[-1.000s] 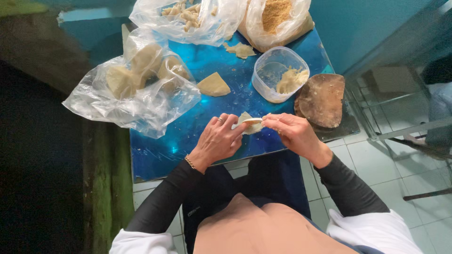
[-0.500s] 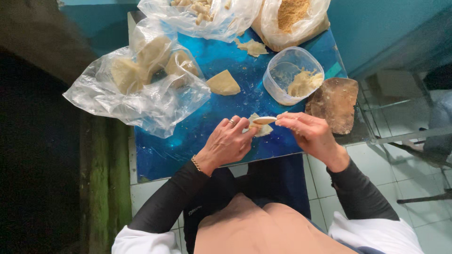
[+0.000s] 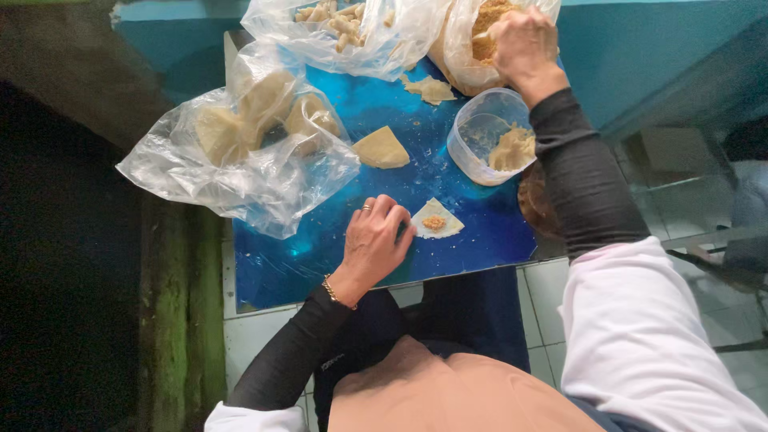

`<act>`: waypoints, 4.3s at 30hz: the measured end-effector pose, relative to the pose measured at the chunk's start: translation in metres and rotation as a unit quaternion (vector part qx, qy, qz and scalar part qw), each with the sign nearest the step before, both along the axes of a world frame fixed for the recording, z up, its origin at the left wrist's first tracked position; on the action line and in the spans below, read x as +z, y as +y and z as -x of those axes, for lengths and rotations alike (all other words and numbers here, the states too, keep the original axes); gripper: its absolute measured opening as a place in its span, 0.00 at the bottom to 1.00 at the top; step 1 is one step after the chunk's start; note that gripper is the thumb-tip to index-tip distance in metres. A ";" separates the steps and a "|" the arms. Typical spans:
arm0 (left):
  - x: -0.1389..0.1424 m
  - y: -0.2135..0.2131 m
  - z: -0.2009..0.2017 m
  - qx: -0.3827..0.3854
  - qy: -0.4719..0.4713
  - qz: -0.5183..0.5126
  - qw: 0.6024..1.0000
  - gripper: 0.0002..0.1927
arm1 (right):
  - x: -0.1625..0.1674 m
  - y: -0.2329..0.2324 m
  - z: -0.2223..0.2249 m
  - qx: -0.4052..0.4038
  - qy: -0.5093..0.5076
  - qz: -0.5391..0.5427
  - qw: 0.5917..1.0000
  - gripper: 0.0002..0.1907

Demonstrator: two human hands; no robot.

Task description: The person sits at a small blue table and folds filled pastries. They take a triangular dough wrapper, scoop filling from a plastic container with their fingers, place it on the wrapper, fold the wrapper over and pinch the edges closed, then place the finished pastry into a plastic bag with others.

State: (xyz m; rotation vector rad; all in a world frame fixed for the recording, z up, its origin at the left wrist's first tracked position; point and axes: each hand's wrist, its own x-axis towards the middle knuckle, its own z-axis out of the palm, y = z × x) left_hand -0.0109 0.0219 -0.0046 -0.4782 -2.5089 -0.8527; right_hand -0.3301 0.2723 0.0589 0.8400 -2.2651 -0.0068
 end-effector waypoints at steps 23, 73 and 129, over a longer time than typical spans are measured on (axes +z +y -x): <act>0.003 0.019 0.002 0.028 -0.074 -0.094 0.992 0.06 | -0.043 -0.019 -0.303 -0.015 -0.395 0.321 0.861 0.06; -0.004 0.019 0.001 -0.146 -0.101 -0.184 0.967 0.20 | -0.063 -0.035 -0.309 0.137 -0.277 0.274 0.911 0.17; -0.010 0.022 0.054 -0.029 -0.161 -0.088 0.983 0.05 | -0.052 -0.036 -0.269 0.078 -0.292 0.181 0.936 0.06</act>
